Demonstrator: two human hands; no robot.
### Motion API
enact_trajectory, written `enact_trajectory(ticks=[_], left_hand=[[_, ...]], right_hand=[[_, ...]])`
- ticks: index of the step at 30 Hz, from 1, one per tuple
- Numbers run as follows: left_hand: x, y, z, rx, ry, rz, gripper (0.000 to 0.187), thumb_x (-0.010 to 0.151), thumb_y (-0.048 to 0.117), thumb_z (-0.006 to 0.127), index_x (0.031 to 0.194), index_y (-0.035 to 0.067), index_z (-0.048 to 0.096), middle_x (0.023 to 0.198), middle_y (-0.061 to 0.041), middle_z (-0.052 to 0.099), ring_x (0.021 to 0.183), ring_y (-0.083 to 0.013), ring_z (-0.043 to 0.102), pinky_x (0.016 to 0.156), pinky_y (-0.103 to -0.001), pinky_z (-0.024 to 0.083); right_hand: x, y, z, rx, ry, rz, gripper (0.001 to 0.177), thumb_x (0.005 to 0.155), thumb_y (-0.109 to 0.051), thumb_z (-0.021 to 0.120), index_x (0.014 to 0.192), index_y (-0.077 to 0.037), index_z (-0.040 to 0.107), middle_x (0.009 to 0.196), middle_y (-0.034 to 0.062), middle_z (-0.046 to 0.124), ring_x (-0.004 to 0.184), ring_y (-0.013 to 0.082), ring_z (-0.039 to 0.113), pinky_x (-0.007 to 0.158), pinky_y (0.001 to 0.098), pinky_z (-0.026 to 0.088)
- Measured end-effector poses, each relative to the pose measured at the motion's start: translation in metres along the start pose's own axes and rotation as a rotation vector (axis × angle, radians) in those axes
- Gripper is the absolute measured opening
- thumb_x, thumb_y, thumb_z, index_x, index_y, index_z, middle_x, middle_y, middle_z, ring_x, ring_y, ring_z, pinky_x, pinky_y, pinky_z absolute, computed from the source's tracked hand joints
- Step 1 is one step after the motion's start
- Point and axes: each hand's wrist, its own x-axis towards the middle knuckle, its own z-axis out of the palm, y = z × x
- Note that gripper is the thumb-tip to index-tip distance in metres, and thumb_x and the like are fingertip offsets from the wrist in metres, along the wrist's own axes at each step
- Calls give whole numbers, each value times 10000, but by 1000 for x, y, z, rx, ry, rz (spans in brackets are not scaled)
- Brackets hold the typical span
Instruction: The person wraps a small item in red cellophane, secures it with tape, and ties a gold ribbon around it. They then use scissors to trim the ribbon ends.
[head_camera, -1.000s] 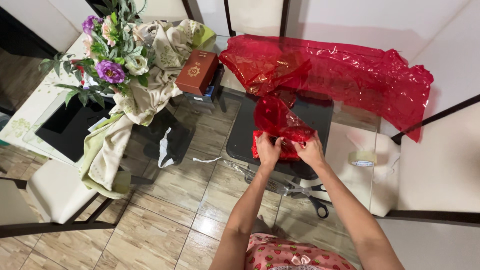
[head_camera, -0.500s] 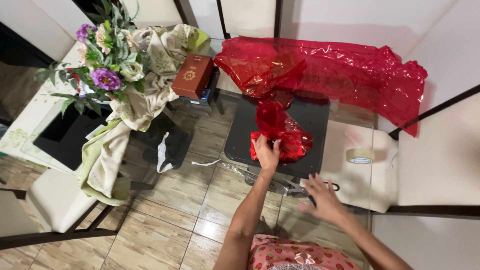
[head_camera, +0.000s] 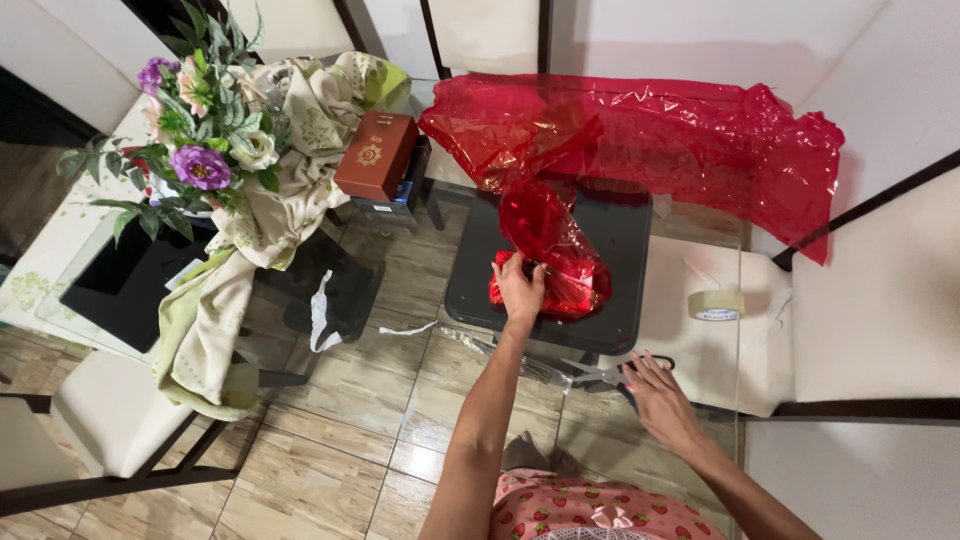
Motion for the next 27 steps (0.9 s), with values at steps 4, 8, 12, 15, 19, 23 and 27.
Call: enact_trajectory(ticks=[4, 8, 12, 15, 19, 23, 27], left_hand=[[4, 4, -8, -70, -54, -33, 508, 826, 288, 822, 1201, -1, 638, 1104, -175, 696, 1111, -371, 623, 1242, -579, 166], [7, 20, -24, -112, -178, -121, 445, 824, 320, 844, 1079, 11, 652, 1027, -157, 720, 1062, -343, 659, 1328, -553, 126], [11, 45, -38, -242, -123, -101, 578, 749, 305, 859, 1177, 21, 594, 1102, -145, 726, 1140, -342, 631, 1263, -571, 67], [15, 64, -47, -232, -72, -112, 676, 704, 304, 912, 1202, 2, 570, 1134, -170, 715, 1158, -375, 602, 1231, -571, 128], [-16, 75, -68, -315, 110, -4, 752, 721, 304, 895, 1307, -10, 543, 1211, -167, 651, 1141, -346, 603, 1040, -476, 441], [-89, 83, -83, -357, -27, 101, 402, 837, 165, 889, 1128, 5, 662, 994, -115, 669, 900, -234, 638, 818, -362, 537], [-130, 102, -83, -715, -431, -133, 379, 938, 92, 676, 1303, 22, 601, 1207, -112, 720, 1130, -198, 687, 1029, -329, 538]], right_hand=[[-16, 8, -7, 14, -26, 13, 446, 904, -140, 579, 1335, -29, 608, 1538, 168, 437, 1477, 340, 344, 1201, 454, 283], [-27, 10, -13, 51, -34, 35, 416, 873, -107, 563, 1270, -80, 685, 1580, 126, 422, 1494, 292, 367, 1236, 395, 298], [-26, 6, -22, 140, -42, 8, 485, 799, -200, 700, 1259, -46, 706, 1608, 179, 369, 1453, 332, 322, 1186, 452, 262], [-20, -2, -26, 67, -139, 168, 316, 825, -251, 721, 1114, -125, 751, 1549, 65, 432, 1480, 232, 359, 1248, 429, 267], [-16, -12, -31, 20, -96, 175, 282, 822, -233, 720, 1072, -104, 715, 1489, 79, 500, 1442, 274, 394, 1178, 456, 297], [-16, -9, -40, 115, -61, 256, 252, 830, -149, 717, 1075, -90, 701, 1437, 79, 545, 1366, 288, 456, 1113, 455, 352], [-18, 7, -50, 716, -164, 439, 284, 947, 8, 595, 1212, -67, 663, 1277, 48, 695, 1127, 184, 713, 991, 324, 577]])
